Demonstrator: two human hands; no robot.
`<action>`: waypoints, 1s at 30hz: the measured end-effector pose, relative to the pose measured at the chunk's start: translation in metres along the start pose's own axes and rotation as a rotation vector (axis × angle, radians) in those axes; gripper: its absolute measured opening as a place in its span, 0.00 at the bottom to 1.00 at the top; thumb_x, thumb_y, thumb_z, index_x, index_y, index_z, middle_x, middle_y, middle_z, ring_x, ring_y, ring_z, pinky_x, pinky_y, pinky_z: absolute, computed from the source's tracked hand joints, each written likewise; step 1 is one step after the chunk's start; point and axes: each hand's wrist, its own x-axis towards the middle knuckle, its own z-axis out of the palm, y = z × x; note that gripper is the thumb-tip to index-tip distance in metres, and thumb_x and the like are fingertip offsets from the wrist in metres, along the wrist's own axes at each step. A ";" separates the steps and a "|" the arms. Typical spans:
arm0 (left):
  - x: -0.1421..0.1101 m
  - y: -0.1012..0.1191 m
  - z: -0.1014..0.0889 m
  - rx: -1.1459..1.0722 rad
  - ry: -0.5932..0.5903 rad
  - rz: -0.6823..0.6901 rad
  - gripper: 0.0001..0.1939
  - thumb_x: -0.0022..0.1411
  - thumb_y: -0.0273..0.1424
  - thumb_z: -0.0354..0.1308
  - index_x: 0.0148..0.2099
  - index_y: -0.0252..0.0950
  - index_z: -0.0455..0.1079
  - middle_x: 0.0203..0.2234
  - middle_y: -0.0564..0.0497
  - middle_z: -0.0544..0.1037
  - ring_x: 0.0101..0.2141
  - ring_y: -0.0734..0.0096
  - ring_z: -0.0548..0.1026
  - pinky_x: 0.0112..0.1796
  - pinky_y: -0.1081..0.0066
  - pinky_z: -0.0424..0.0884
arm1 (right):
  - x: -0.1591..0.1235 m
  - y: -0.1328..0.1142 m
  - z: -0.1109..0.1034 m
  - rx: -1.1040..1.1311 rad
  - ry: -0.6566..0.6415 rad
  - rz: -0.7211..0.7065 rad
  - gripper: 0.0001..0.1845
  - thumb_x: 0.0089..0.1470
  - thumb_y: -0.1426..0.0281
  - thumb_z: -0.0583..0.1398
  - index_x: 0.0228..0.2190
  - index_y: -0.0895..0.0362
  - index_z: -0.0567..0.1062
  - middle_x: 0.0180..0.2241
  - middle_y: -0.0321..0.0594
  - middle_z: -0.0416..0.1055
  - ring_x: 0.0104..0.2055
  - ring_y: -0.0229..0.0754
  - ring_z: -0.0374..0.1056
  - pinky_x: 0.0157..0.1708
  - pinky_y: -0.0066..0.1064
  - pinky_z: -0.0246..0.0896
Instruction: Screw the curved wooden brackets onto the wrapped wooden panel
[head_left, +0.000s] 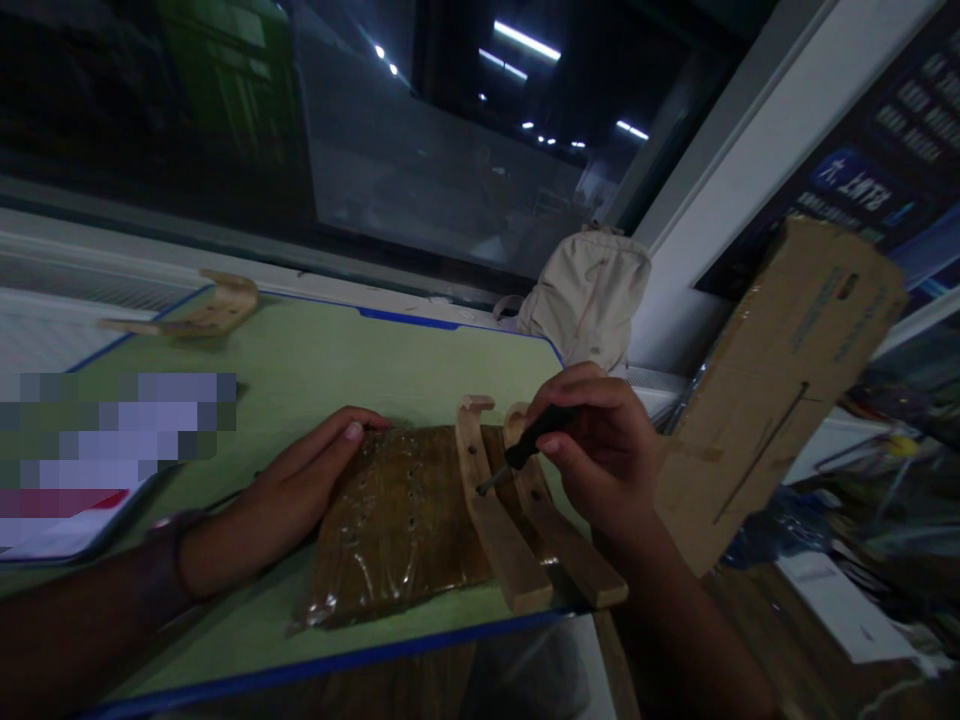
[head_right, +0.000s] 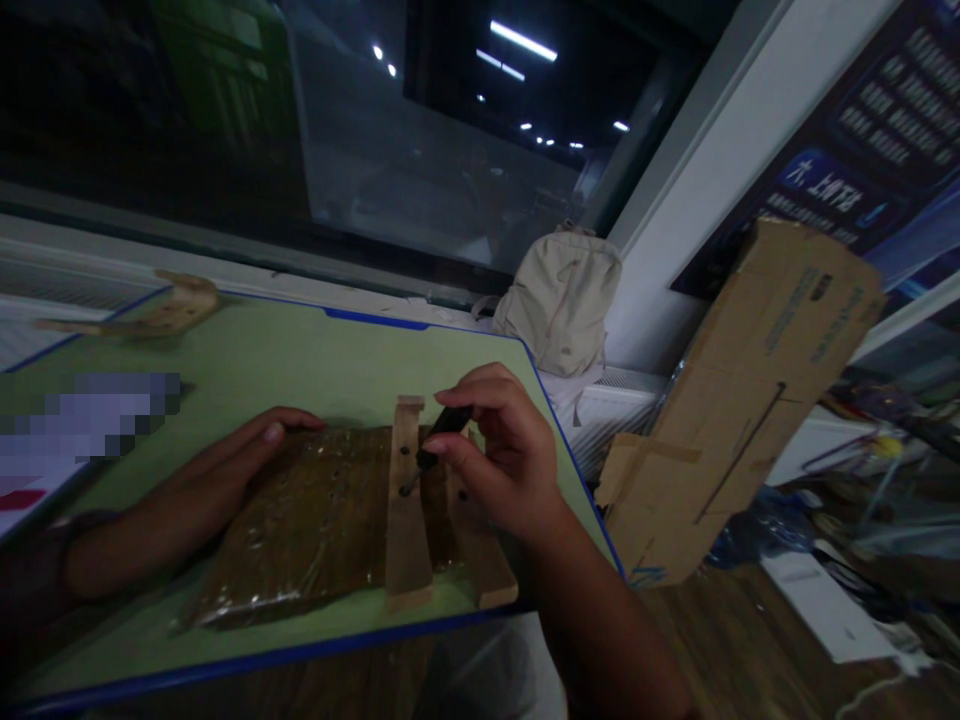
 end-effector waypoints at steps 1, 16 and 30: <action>0.001 0.001 0.000 0.006 0.011 0.004 0.23 0.68 0.55 0.45 0.48 0.45 0.70 0.44 0.51 0.79 0.44 0.58 0.75 0.43 0.64 0.73 | 0.000 0.001 -0.001 -0.014 -0.020 -0.004 0.14 0.55 0.67 0.67 0.44 0.49 0.76 0.36 0.38 0.69 0.38 0.41 0.70 0.34 0.34 0.70; 0.017 0.007 0.001 0.023 0.149 0.143 0.26 0.68 0.50 0.45 0.37 0.37 0.75 0.34 0.47 0.80 0.40 0.57 0.76 0.48 0.60 0.71 | -0.004 0.011 0.003 0.154 -0.018 0.122 0.14 0.58 0.71 0.64 0.46 0.50 0.73 0.35 0.35 0.74 0.33 0.36 0.73 0.32 0.28 0.71; 0.100 0.052 -0.018 -0.517 0.119 0.064 0.29 0.72 0.46 0.35 0.31 0.36 0.68 0.32 0.42 0.79 0.36 0.64 0.80 0.46 0.62 0.74 | -0.003 0.010 0.000 0.183 -0.058 0.142 0.11 0.61 0.71 0.61 0.45 0.50 0.77 0.35 0.37 0.80 0.36 0.36 0.78 0.37 0.28 0.75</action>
